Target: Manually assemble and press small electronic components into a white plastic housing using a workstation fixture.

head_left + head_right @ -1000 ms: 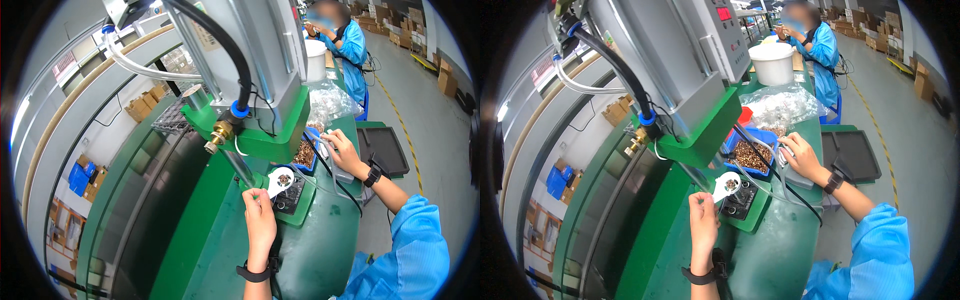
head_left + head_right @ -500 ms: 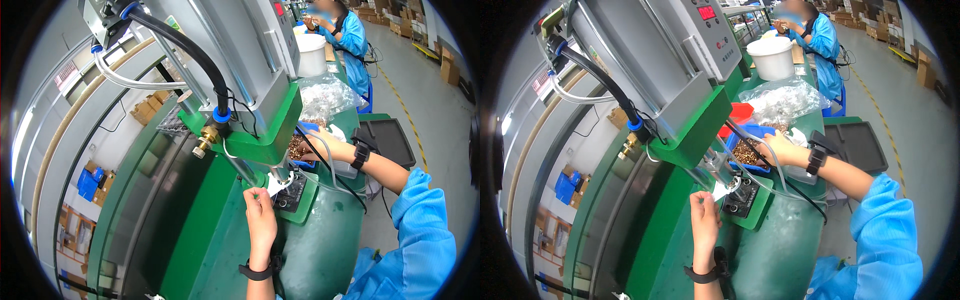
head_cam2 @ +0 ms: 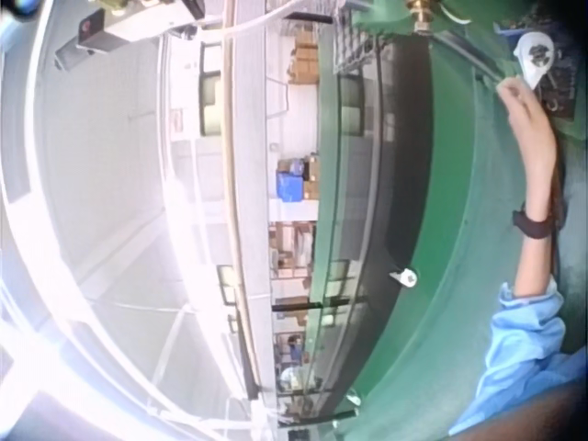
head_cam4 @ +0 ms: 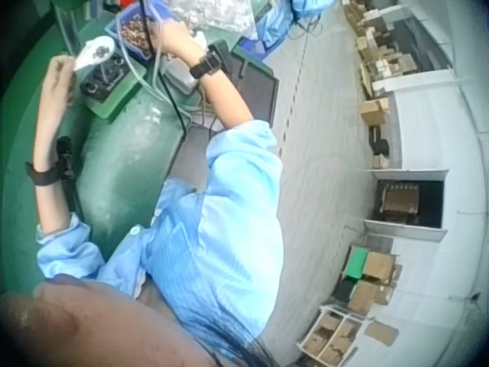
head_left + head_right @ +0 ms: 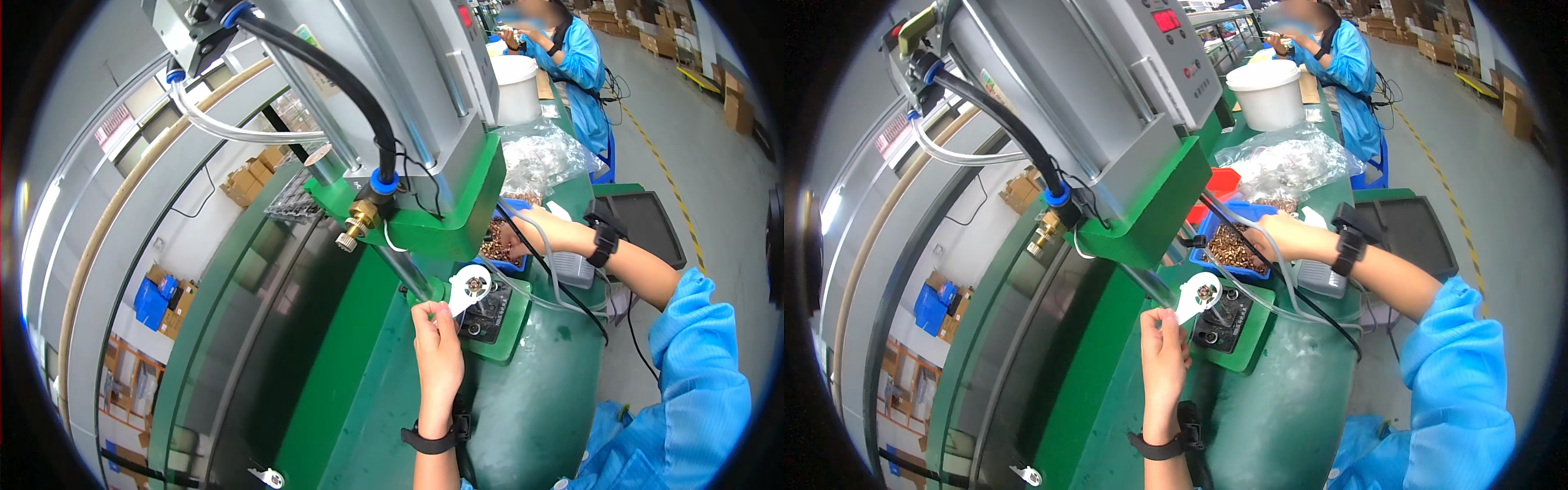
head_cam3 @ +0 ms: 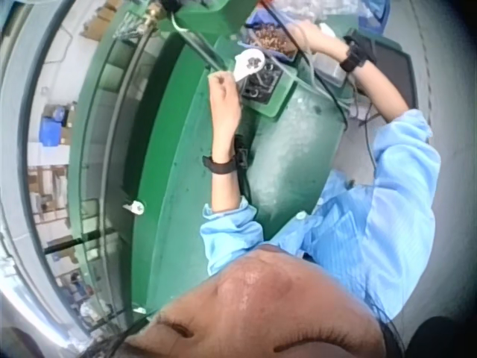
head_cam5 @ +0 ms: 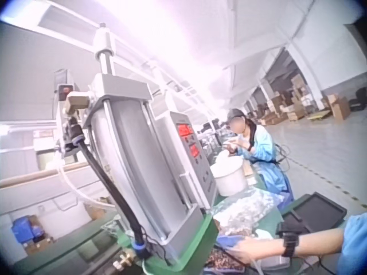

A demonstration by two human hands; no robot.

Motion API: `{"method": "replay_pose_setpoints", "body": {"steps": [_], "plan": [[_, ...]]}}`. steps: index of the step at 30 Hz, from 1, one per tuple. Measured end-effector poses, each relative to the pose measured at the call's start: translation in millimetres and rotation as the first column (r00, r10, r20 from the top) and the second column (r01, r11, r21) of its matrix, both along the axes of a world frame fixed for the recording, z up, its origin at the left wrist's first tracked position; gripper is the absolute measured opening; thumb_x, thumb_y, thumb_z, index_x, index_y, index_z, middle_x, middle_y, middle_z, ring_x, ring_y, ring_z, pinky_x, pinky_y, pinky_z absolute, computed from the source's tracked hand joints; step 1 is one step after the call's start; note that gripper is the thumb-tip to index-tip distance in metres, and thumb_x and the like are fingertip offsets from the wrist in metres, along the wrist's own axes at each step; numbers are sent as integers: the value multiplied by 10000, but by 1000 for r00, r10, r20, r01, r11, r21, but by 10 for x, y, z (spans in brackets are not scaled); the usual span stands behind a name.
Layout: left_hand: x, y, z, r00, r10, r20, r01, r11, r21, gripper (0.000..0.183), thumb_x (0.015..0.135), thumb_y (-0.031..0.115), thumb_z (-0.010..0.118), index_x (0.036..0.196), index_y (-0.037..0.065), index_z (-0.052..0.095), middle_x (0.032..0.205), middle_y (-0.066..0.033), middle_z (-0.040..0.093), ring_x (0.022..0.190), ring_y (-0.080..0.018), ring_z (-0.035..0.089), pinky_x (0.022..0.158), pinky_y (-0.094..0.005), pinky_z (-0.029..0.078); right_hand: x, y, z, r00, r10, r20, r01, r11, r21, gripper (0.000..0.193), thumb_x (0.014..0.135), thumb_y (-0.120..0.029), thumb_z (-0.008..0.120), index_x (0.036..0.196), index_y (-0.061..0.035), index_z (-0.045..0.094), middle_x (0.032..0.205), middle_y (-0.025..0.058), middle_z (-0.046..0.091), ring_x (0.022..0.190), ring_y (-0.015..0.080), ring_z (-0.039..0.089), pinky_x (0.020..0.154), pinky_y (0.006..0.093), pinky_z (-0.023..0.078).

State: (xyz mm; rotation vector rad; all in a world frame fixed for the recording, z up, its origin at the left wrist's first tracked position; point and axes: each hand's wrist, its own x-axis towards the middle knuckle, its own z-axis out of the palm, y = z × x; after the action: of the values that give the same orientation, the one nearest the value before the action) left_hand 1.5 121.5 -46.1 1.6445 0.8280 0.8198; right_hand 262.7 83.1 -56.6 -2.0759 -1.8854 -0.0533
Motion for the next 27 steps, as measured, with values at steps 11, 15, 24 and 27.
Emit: {"method": "replay_pose_setpoints", "body": {"steps": [11, 15, 24, 27], "plan": [[130, 75, -149, 979, 12, 202, -2, 999, -50, 135, 934, 168, 420, 977, 44, 451, 656, -11, 473, 586, -80, 418, 514, -249, 348, 134, 231, -233, 963, 268, 0, -267, 959, -98, 191, 717, -177, 575, 860, -72, 647, 783, 114, 639, 728, 266, 620, 642, 360, 477], [165, 76, -153, 928, 8, 372, 41, 992, -122, 237, 939, 298, 429, 1085, 125, 501, 598, 46, 453, 472, -21, 352, 416, -170, 270, -45, 275, 28, 989, 142, -50, -150, 959, -241, 144, 727, -157, 587, 783, -24, 596, 722, 160, 601, 667, 290, 593, 570, 402, 455], [240, 157, -288, 853, 77, 516, -66, 997, -40, 257, 945, 273, 390, 1018, 82, 545, 644, 46, 414, 565, -33, 377, 481, -186, 307, 79, 345, -374, 953, 223, 205, -263, 946, 189, 95, 652, -81, 570, 716, -19, 537, 727, 164, 555, 762, 358, 531, 668, 401, 381], [51, 311, -76, 728, 179, 662, -173, 982, -76, 291, 945, 326, 394, 1002, 85, 546, 641, 63, 393, 499, -16, 319, 420, -159, 264, -10, 234, -105, 977, 201, 73, -206, 976, 68, 98, 636, -64, 573, 710, -3, 557, 722, 185, 560, 746, 364, 526, 679, 412, 389]]}}
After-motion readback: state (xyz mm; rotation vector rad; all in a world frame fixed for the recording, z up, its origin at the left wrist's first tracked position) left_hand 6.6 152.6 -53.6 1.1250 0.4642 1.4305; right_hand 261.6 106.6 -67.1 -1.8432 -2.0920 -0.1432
